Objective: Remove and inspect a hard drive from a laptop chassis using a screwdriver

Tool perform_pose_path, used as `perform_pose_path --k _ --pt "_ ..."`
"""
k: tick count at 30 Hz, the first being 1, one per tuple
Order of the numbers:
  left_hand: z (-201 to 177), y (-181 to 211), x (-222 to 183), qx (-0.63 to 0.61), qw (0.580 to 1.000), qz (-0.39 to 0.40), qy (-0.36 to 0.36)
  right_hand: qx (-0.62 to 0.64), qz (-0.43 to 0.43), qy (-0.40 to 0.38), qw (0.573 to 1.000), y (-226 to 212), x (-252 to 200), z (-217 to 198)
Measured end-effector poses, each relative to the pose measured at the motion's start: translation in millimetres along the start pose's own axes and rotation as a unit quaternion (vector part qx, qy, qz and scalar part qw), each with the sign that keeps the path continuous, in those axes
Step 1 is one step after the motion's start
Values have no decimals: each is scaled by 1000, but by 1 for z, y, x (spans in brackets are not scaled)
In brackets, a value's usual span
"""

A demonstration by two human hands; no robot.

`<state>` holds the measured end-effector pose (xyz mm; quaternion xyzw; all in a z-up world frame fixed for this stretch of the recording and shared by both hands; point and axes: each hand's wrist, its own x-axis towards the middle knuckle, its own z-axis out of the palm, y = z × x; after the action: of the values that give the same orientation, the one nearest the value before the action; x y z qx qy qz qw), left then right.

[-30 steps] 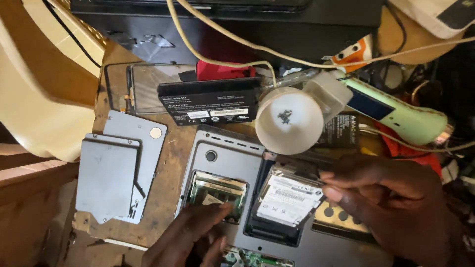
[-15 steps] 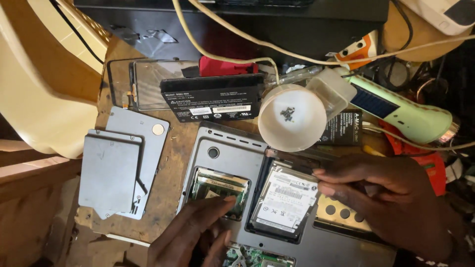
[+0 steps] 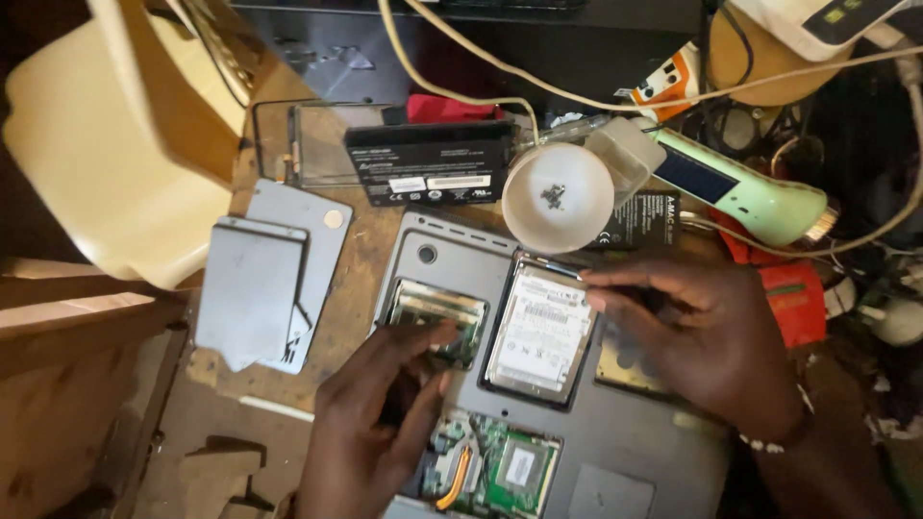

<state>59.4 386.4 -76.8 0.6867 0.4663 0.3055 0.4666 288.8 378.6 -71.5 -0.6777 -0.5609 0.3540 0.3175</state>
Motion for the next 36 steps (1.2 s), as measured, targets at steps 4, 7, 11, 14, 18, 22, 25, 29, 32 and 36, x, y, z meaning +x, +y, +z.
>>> perform_pose_path --k 4,7,11,14,18,22,25,29,32,36 --pt "-4 2 -5 4 999 51 -5 -9 -48 14 999 -1 -5 2" --pt "-2 0 -9 25 997 71 11 63 35 73 995 -6 -16 12" --pt "-5 7 -14 5 997 68 19 135 52 109 983 -3 -22 18" --pt "-6 10 -18 5 998 56 13 121 34 119 985 -6 -29 20" --pt "-8 21 -14 8 998 56 -24 133 13 171 976 -4 -33 19" --pt "-5 30 -3 79 990 107 -52 130 -7 143 981 10 -30 11" --pt "5 29 16 165 966 195 -38 131 -1 135 982 8 -27 5" --pt "18 23 38 199 945 238 -104 103 6 150 983 14 -29 -3" --pt "26 18 48 271 913 254 -169 134 26 159 978 21 -31 -6" --pt "28 16 54 246 918 250 -185 169 103 127 972 32 -32 -5"
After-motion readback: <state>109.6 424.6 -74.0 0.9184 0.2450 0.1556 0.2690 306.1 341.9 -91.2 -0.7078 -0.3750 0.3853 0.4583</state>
